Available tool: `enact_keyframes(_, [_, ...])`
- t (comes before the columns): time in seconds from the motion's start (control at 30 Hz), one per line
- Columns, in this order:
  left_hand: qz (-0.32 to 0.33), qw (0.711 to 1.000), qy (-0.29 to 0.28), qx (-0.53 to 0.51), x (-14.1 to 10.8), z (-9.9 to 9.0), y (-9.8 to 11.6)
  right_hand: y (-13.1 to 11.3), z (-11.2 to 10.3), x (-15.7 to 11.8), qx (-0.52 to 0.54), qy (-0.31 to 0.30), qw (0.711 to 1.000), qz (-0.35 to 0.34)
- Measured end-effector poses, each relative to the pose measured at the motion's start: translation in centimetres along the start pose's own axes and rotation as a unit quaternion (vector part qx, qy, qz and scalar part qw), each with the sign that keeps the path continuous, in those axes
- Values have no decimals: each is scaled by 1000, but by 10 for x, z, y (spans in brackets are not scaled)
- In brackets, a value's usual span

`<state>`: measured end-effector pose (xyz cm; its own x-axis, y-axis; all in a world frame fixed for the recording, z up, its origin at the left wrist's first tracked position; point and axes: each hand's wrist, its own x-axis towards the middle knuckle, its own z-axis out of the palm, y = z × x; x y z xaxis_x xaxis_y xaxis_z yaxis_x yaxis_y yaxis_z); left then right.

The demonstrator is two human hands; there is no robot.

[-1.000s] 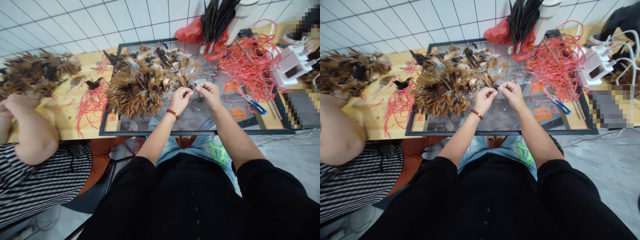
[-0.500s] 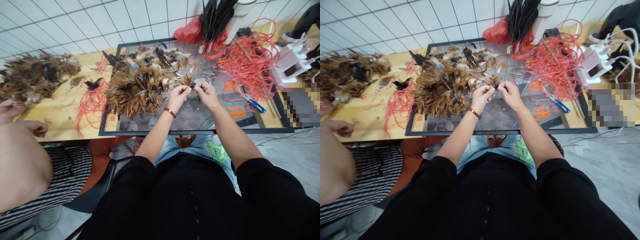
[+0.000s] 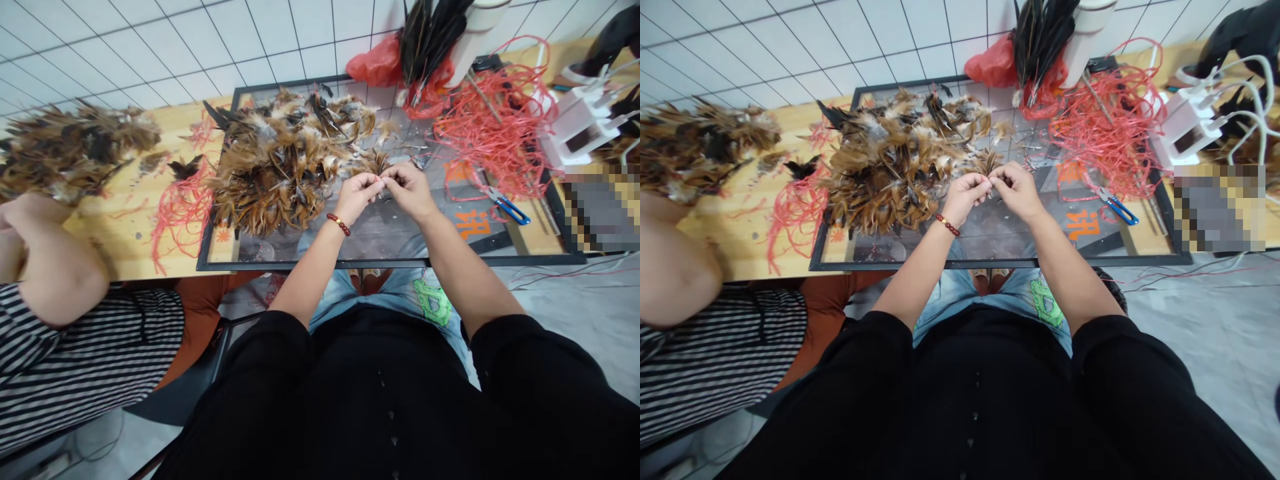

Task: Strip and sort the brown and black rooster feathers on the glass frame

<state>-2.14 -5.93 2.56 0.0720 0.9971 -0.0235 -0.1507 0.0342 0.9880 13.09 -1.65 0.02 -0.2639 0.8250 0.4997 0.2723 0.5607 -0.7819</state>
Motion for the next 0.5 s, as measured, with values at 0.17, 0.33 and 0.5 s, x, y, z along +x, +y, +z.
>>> enact_keyframes(0.17, [-20,999,40,-24,2,2,0,0,1,-1,-27,22,999,-17])
enact_keyframes(0.33, [-60,992,88,-68,6,-3,-1,4,3,-2,-51,24,998,-22])
enact_keyframes(0.5, [-72,990,93,-74,8,-3,0,-1,2,-2,-58,55,996,-25])
